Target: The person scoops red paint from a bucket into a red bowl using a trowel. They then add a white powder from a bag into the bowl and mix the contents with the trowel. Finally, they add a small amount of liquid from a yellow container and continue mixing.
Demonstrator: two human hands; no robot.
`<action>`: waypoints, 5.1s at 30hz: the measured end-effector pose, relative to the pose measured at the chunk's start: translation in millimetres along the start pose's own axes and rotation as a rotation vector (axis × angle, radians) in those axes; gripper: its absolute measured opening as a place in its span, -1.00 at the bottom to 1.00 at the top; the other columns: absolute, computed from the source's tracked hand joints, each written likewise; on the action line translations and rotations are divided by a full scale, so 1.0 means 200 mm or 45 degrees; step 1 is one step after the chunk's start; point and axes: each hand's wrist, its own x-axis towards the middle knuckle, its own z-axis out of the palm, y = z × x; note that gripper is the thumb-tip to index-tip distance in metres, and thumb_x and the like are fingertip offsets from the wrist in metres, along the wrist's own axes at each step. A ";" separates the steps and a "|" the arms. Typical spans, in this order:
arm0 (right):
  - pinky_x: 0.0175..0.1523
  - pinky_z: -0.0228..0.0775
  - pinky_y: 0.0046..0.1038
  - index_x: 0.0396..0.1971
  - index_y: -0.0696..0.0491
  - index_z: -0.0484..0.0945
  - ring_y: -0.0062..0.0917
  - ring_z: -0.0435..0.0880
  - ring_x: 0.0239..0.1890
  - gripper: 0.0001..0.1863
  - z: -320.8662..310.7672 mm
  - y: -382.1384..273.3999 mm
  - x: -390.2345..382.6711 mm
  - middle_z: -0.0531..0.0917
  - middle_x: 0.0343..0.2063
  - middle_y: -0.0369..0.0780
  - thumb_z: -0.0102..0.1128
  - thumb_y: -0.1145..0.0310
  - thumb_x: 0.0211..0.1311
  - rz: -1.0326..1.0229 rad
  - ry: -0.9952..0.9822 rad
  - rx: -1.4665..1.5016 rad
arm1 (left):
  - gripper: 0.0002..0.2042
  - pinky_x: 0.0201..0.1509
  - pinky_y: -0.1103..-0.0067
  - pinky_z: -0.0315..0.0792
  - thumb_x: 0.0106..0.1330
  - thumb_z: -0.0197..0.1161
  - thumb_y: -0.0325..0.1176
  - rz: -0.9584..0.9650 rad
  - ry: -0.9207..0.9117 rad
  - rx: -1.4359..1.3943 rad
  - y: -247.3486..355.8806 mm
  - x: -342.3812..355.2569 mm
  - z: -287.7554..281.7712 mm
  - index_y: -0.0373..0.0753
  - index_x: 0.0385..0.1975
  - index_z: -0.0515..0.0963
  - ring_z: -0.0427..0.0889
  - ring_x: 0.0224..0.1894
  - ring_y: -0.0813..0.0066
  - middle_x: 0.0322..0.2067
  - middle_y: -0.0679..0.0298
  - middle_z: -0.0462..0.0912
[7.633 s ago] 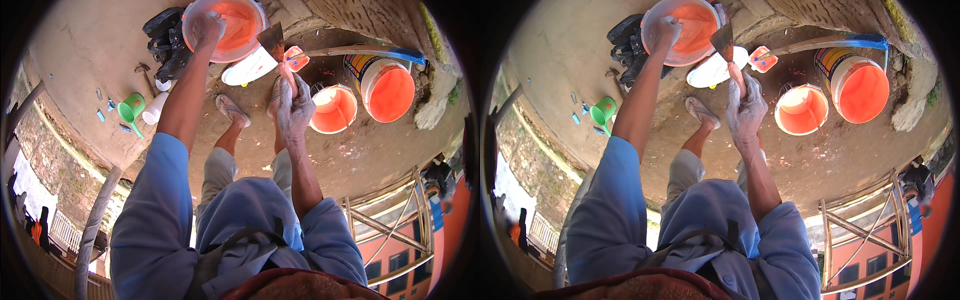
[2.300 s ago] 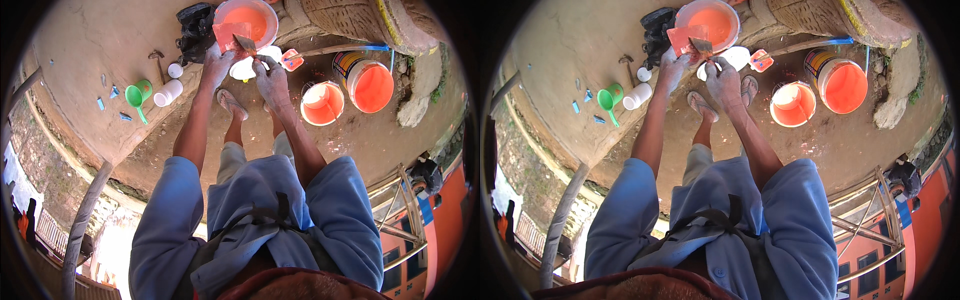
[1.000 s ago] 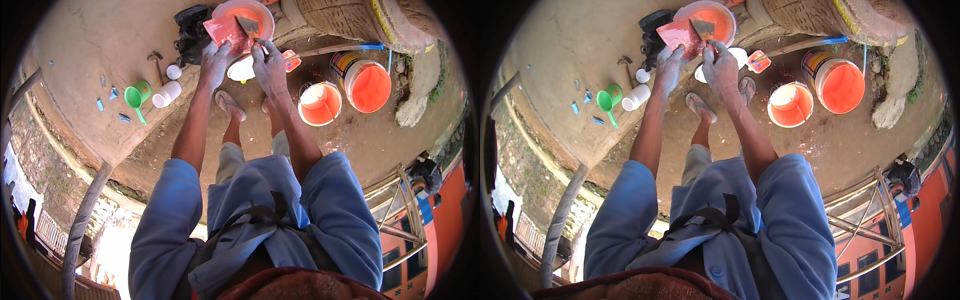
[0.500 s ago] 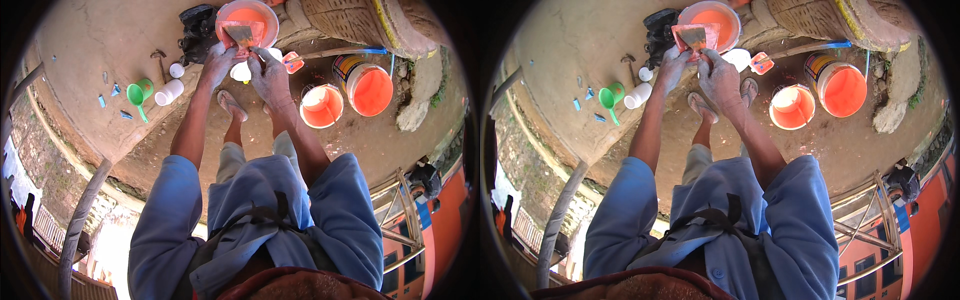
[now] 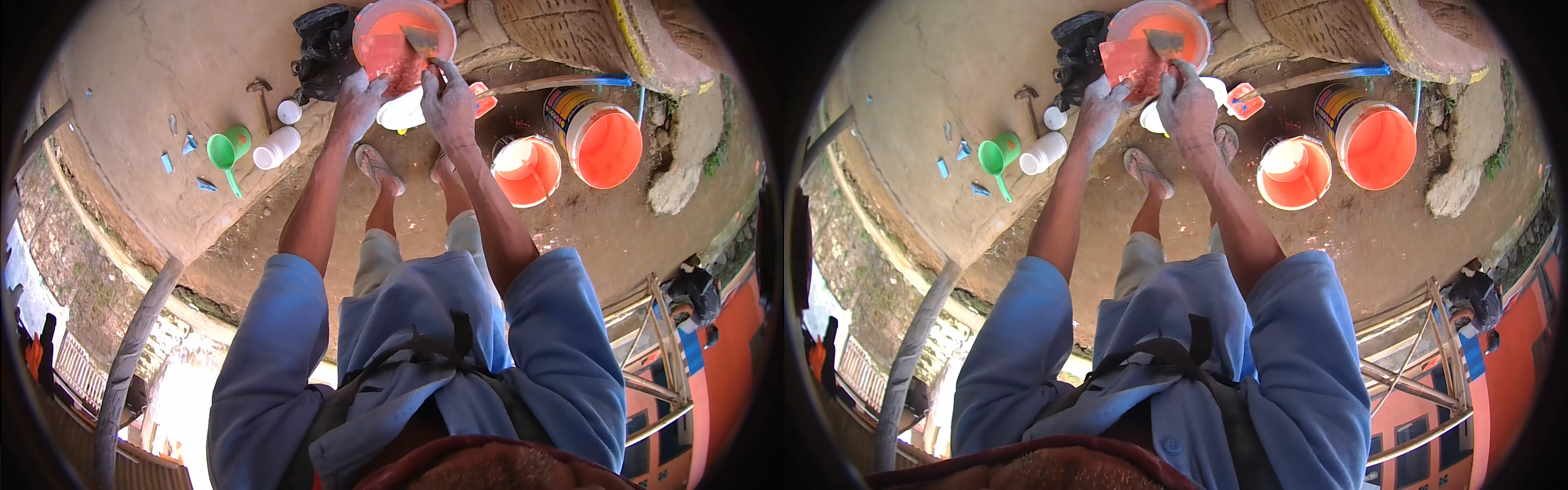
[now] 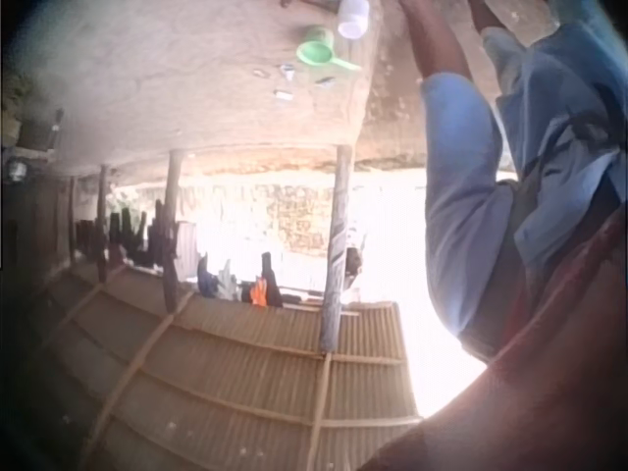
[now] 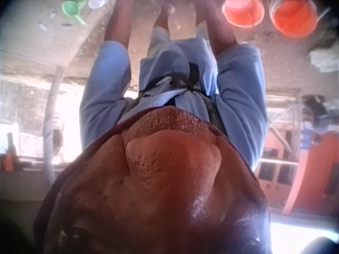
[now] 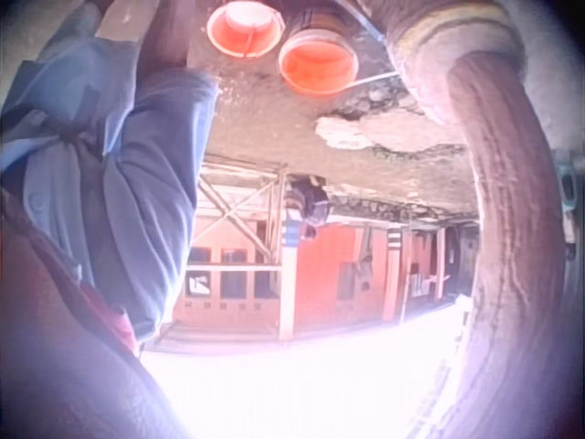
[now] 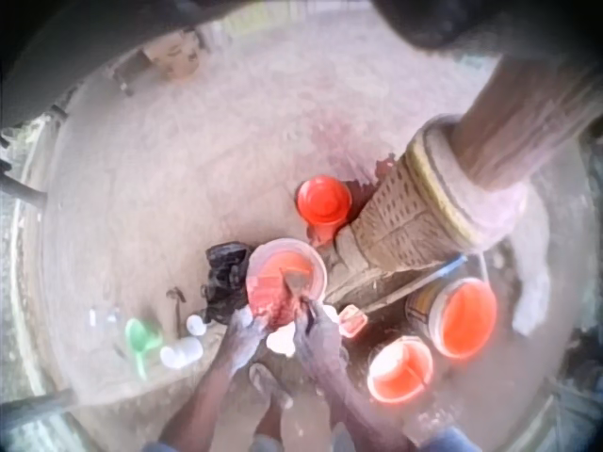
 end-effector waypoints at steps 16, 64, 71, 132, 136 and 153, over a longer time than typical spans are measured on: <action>-0.25 0.46 -0.52 -0.24 0.22 0.50 -0.58 0.56 -0.38 -0.68 0.09 0.06 0.21 0.59 -0.37 -0.21 0.38 0.46 0.02 0.286 -0.302 0.761 | -0.46 0.45 0.26 0.17 0.17 0.22 -0.59 0.757 0.285 1.211 0.09 -0.16 -0.02 -0.24 0.23 0.42 0.06 0.46 -0.05 0.35 -0.03 0.25; -0.22 0.50 -0.22 0.05 0.00 0.61 -0.13 0.68 -0.38 -0.66 -0.13 -0.09 -0.31 0.66 -0.44 0.08 0.10 0.27 0.33 -0.176 -0.379 -0.129 | -0.50 -0.13 0.40 0.39 0.46 0.02 -0.04 -0.021 0.420 0.122 0.13 -0.13 0.02 -0.51 -0.31 0.52 0.49 -0.33 0.38 -0.47 0.08 0.56; -0.15 0.51 -0.20 0.03 0.07 0.61 -0.07 0.69 -0.24 -0.64 -0.07 -0.06 -0.17 0.65 -0.35 0.12 0.07 0.25 0.32 -0.007 -0.297 0.132 | -0.49 -0.31 0.33 0.28 0.45 0.04 -0.04 0.301 0.469 0.504 0.11 -0.09 -0.01 -0.49 -0.50 0.41 0.32 -0.47 0.35 -0.62 0.13 0.38; -0.05 0.49 -0.12 0.10 -0.02 0.57 0.00 0.67 -0.23 -0.62 0.03 -0.08 -0.04 0.68 -0.37 0.08 0.04 0.23 0.33 0.206 -0.301 0.021 | -0.55 -0.42 0.40 0.22 0.43 0.11 -0.08 0.057 0.504 0.358 0.07 -0.02 -0.07 -0.39 -0.56 0.38 0.23 -0.51 0.55 -0.63 0.36 0.29; -0.16 0.48 -0.07 0.04 0.03 0.59 0.02 0.67 -0.30 -0.62 0.00 -0.13 -0.23 0.67 -0.41 0.10 -0.02 0.19 0.35 -0.082 -0.256 -0.065 | -0.54 -0.35 0.30 0.31 0.43 0.11 -0.13 0.207 0.477 0.408 0.01 0.02 -0.12 -0.53 -0.49 0.45 0.34 -0.50 0.34 -0.64 0.07 0.42; -0.17 0.49 -0.05 0.24 0.00 0.40 0.03 0.66 -0.19 -0.51 0.02 0.52 0.11 0.66 -0.13 0.06 -0.17 0.09 0.43 -0.167 -0.138 -0.522 | -0.55 -0.33 0.27 0.44 0.38 0.08 -0.06 -0.080 0.608 0.155 -0.05 0.15 -0.02 -0.45 -0.39 0.55 0.61 -0.50 0.08 -0.58 -0.07 0.60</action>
